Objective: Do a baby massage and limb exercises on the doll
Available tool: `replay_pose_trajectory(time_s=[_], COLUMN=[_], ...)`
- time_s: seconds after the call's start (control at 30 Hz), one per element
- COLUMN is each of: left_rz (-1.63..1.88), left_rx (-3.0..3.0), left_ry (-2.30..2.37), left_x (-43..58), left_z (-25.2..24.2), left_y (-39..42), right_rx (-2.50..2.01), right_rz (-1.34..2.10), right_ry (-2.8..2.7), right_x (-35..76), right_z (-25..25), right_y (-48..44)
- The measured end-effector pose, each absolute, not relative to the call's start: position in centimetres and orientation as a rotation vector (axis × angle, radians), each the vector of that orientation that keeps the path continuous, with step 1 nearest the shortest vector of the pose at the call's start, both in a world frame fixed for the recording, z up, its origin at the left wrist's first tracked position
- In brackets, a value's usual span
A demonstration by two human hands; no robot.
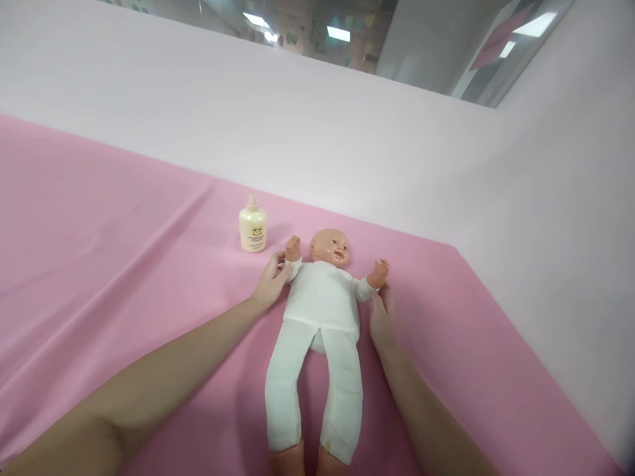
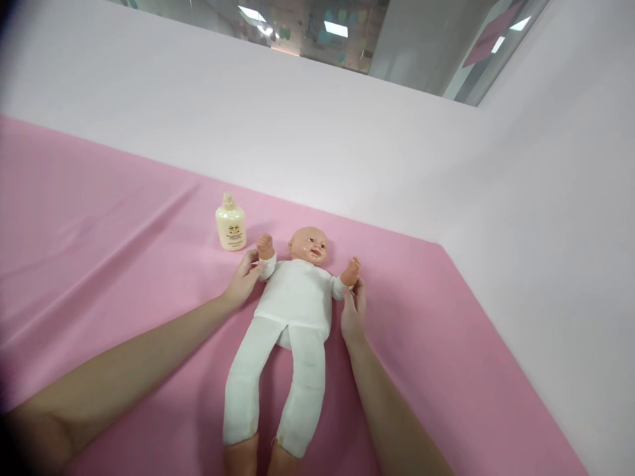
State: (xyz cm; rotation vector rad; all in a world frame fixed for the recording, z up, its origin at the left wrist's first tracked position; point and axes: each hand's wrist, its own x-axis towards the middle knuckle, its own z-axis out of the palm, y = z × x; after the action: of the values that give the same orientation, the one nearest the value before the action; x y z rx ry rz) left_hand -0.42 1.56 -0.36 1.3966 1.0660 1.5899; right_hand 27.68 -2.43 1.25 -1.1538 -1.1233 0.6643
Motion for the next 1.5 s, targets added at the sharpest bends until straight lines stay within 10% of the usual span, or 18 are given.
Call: replay_pose_trajectory(time_s=[0.4,1.0,1.5], left_rz=[1.764,1.454,1.485], left_rx=[0.695,2.053,1.771], left_ry=[1.137,1.167,1.174], left_x=[-1.7,-0.2,-0.4], left_z=[-3.0,0.5,0.4], left_y=[4.7,0.7,0.9], right_rx=[-1.148,-1.162,-1.082], right_rz=[0.811,0.569,0.779], right_ry=[-0.616,-1.534,-1.245], right_x=[30.7,27.9,27.7], right_z=[-0.9,1.2,1.4], right_y=[0.6,-2.9,-2.7])
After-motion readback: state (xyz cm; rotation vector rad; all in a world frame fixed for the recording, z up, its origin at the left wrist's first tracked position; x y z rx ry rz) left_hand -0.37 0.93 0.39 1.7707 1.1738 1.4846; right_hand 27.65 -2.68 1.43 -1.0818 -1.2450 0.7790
